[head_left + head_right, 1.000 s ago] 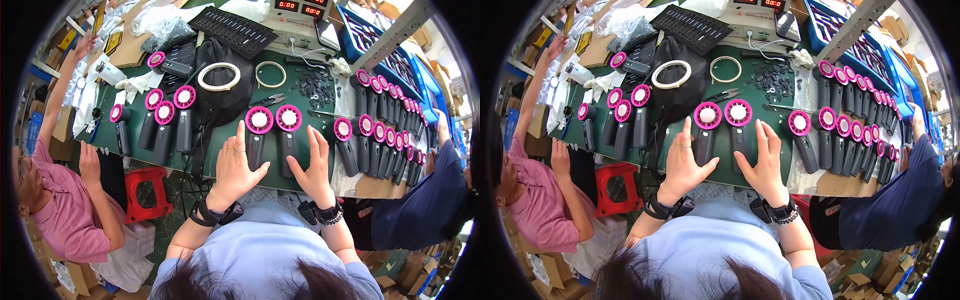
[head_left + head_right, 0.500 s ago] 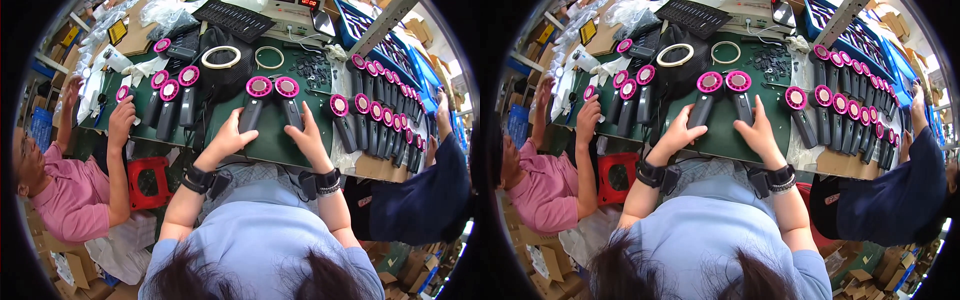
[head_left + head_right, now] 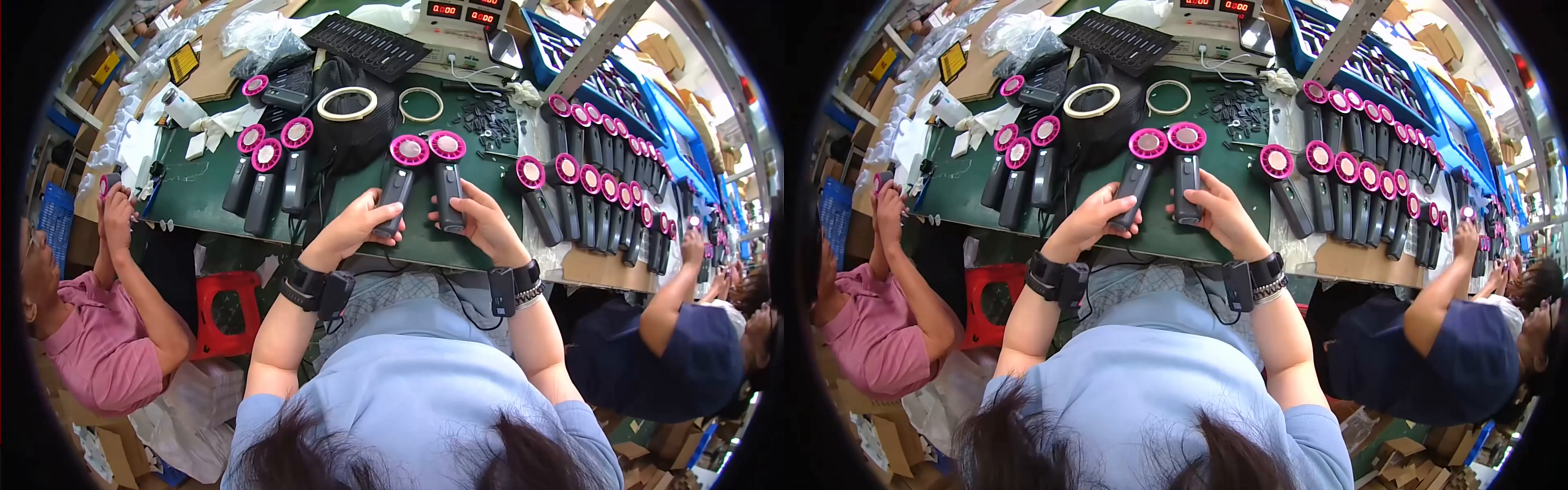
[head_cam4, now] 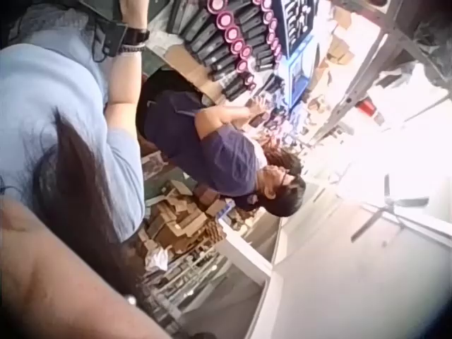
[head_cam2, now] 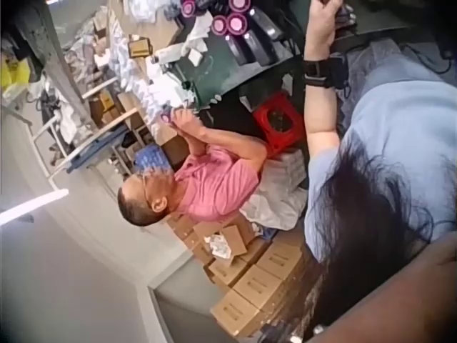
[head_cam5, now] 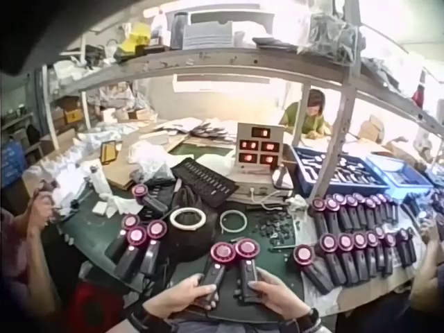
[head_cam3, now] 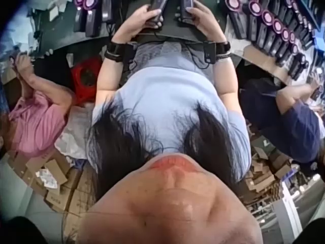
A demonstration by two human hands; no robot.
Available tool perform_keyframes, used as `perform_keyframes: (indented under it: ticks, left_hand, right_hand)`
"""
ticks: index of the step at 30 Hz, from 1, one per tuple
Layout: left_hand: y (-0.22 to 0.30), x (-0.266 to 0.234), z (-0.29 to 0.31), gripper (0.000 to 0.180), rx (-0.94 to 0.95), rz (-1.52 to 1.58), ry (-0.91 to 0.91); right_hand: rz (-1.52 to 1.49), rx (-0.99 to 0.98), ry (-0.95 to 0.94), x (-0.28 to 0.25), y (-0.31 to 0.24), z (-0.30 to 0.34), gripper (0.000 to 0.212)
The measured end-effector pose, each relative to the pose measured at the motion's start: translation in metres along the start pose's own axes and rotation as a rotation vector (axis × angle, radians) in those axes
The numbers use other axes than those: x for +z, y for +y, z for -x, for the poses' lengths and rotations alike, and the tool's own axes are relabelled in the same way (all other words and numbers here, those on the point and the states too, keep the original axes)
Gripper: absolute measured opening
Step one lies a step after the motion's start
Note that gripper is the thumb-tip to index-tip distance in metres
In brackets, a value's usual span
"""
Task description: Manually assembling components of handheld hair dryers on an electronics production line.
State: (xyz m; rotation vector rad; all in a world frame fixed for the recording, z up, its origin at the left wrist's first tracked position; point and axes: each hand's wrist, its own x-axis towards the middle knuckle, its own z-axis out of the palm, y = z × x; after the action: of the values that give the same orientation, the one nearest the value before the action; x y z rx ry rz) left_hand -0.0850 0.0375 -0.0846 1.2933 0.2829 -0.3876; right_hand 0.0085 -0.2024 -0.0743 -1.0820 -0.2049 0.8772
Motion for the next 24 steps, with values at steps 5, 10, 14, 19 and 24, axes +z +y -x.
perform_keyframes:
  ticks: [5, 10, 14, 19, 24]
  left_hand:
    - [0.007, -0.006, 0.032, 0.043, 0.058, 0.13, -0.032]
    - [-0.002, -0.024, 0.065, 0.047, 0.206, 0.149, -0.031]
    - [-0.017, -0.041, 0.091, 0.05, 0.377, 0.232, -0.004]
    - [0.004, -0.067, 0.143, 0.046, 0.434, 0.33, 0.196]
    - [0.016, -0.124, 0.173, 0.047, 0.432, 0.198, 0.551]
  right_hand:
    - [0.025, 0.016, -0.021, 0.004, 0.007, -0.005, 0.057]
    - [0.033, -0.071, -0.058, 0.033, 0.009, 0.007, 0.06]
    - [0.115, -0.009, -0.168, 0.06, 0.007, 0.005, 0.058]
    - [-0.02, 0.097, -0.244, 0.108, -0.003, -0.016, 0.05]
    - [0.129, 0.082, -0.337, 0.165, 0.005, -0.059, 0.047]
